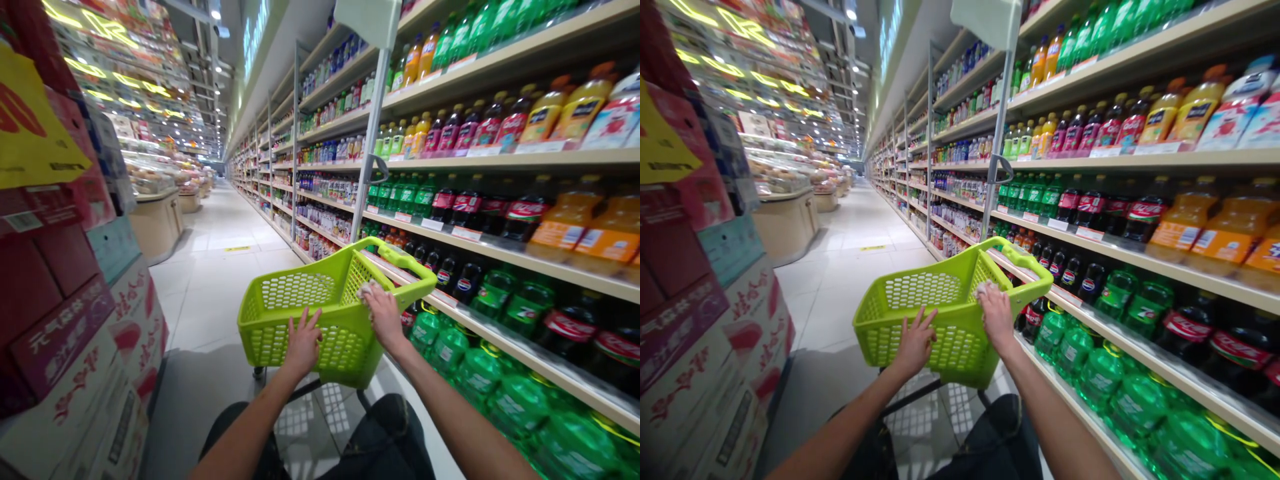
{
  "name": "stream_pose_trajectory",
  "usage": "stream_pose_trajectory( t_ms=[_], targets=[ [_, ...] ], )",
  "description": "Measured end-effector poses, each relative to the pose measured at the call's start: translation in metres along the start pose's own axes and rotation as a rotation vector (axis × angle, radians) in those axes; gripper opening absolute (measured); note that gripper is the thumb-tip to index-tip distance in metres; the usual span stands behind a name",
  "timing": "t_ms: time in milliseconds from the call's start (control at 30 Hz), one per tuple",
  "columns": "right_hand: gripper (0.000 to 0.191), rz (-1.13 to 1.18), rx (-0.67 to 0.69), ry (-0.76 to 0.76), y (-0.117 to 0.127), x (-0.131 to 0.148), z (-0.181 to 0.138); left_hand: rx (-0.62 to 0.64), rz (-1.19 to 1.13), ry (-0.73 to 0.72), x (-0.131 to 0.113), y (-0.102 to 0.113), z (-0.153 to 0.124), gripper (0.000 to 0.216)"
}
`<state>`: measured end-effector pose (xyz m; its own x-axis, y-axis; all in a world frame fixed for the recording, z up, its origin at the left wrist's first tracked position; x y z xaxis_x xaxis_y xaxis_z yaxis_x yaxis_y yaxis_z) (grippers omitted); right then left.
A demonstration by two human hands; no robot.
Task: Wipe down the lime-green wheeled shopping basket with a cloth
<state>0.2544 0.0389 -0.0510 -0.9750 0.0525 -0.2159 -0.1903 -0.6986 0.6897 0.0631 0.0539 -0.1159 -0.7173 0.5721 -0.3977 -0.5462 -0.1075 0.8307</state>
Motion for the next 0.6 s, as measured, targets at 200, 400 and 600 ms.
stream_pose_trajectory(
  t_ms=[200,400,600],
  targets=[
    [0.05,-0.084,-0.024,-0.103,0.013,-0.043,0.002,0.012,0.006,-0.015,0.001,0.0,0.0,0.029],
    [0.05,-0.076,-0.054,-0.066,0.012,-0.038,-0.001,0.005,0.007,-0.012,-0.002,0.0,0.0,0.034],
    [0.049,-0.088,-0.073,-0.177,0.016,-0.074,0.004,0.017,0.028,-0.014,-0.001,-0.001,0.0,0.036]
  ],
)
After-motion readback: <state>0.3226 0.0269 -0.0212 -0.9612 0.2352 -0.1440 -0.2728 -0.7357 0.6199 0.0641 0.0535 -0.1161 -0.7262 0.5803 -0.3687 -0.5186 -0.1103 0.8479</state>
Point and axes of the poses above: each hand's wrist, its own z-axis towards the middle knuckle, its own y-axis out of the back of the hand, x = y × z, the point moved 7 cm from there along z, towards the middle knuckle, and after that the axes turned 10 degrees about -z, right-handed, at the moved point
